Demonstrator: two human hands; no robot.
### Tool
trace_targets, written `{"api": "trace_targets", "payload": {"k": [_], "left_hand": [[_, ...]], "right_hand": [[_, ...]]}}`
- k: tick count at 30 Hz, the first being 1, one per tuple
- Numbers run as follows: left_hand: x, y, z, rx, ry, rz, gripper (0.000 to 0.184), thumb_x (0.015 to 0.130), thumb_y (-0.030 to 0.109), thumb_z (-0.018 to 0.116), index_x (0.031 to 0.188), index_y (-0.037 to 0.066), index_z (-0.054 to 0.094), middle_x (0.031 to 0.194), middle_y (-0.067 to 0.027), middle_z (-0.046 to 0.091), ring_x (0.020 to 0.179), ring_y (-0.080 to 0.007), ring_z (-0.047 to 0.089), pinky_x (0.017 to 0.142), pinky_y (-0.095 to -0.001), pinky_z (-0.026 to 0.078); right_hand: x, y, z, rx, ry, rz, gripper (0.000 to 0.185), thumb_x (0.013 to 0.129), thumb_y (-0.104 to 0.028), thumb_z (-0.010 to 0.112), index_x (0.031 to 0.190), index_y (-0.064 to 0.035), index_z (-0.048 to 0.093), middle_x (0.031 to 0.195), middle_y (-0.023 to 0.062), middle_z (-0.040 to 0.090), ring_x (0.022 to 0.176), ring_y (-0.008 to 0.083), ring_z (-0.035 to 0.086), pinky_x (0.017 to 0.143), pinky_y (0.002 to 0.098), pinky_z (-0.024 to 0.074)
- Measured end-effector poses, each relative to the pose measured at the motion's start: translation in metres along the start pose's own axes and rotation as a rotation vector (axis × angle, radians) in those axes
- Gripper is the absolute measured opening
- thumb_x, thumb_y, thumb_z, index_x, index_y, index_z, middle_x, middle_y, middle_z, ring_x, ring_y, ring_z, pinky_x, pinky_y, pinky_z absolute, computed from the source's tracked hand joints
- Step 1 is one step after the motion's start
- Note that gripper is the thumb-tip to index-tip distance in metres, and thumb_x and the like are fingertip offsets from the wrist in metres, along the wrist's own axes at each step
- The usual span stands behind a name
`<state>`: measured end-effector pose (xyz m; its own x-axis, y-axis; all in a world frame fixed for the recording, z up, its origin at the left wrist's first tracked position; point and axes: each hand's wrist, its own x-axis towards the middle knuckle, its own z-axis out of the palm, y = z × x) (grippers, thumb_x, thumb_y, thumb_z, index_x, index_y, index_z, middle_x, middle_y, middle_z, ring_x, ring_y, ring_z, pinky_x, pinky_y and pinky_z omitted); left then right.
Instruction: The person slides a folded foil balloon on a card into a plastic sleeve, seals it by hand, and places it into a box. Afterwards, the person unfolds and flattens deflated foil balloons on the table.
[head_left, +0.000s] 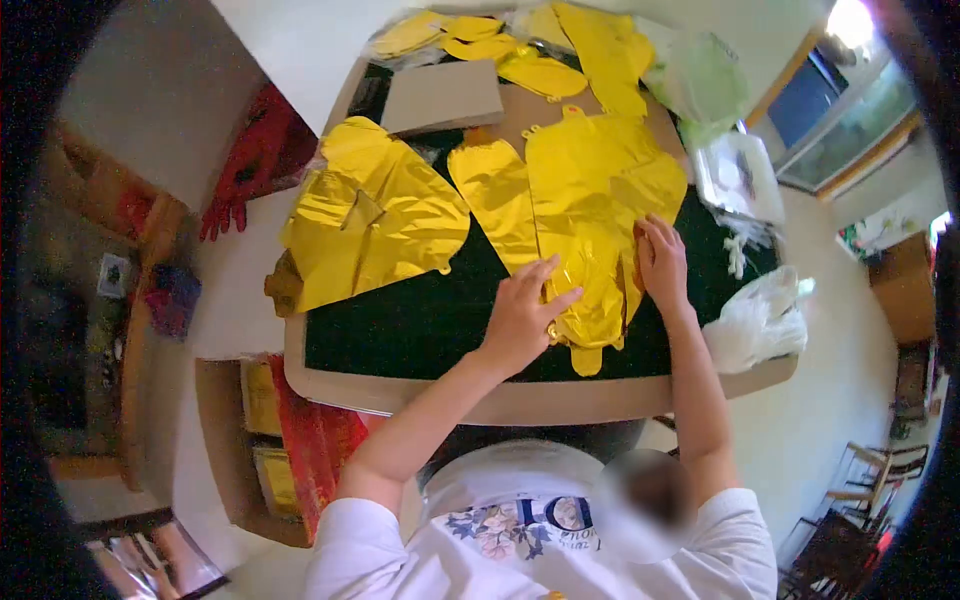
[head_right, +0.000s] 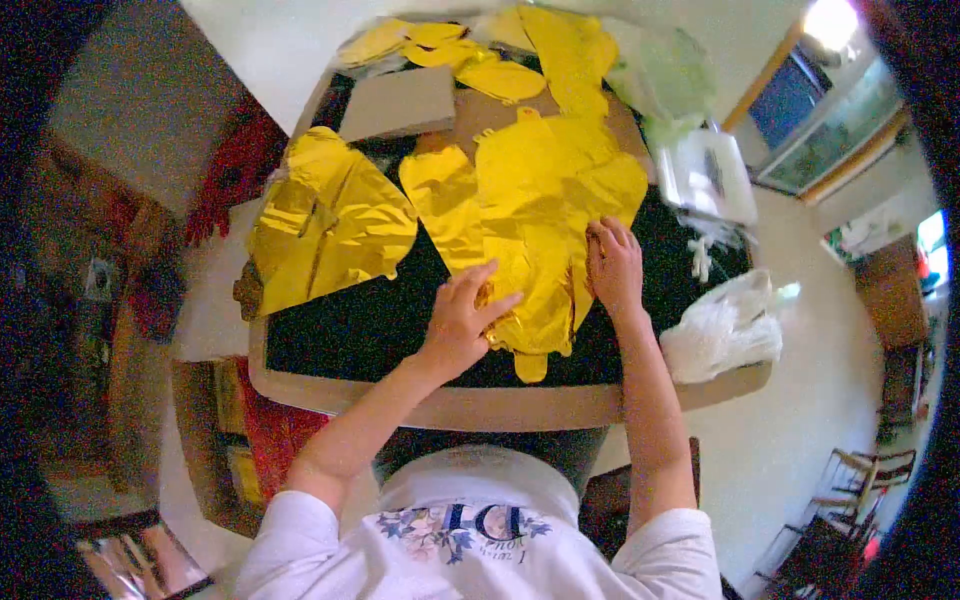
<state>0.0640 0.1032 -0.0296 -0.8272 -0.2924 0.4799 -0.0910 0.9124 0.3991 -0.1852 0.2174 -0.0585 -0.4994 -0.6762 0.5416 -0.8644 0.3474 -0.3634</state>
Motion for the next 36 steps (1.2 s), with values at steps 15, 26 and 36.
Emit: {"api": "trace_targets", "payload": {"k": [15,26,36], "left_hand": [[0.004,-0.002,-0.002,-0.118,-0.233,0.090,0.014,0.074,0.015,0.073,0.086,0.011,0.068,0.102,-0.0035,0.066,0.100,-0.0252,0.058,0.087,-0.0396,0.044],[0.013,0.005,0.001,-0.159,-0.243,0.052,0.010,0.083,0.012,0.064,0.088,0.003,0.064,0.096,-0.0091,0.065,0.095,-0.0272,0.059,0.086,-0.0392,0.044],[0.016,0.004,-0.001,-0.231,-0.270,-0.019,0.013,0.086,0.010,0.058,0.094,0.000,0.064,0.096,-0.0134,0.065,0.095,-0.0299,0.060,0.086,-0.0383,0.045]], "right_hand": [[-0.004,0.007,0.008,-0.021,0.035,0.008,0.022,0.088,-0.016,0.058,0.108,-0.0074,0.064,0.116,0.0113,0.062,0.110,0.0318,0.057,0.096,0.0422,0.0443],[-0.007,0.008,0.010,-0.029,0.052,0.007,0.022,0.088,-0.016,0.057,0.108,-0.0106,0.064,0.117,0.0107,0.062,0.112,0.0310,0.056,0.097,0.0414,0.0436],[-0.007,0.008,0.012,-0.045,0.049,0.020,0.024,0.089,-0.017,0.056,0.111,-0.0089,0.064,0.119,0.0115,0.061,0.114,0.0311,0.056,0.099,0.0415,0.0429]]}}
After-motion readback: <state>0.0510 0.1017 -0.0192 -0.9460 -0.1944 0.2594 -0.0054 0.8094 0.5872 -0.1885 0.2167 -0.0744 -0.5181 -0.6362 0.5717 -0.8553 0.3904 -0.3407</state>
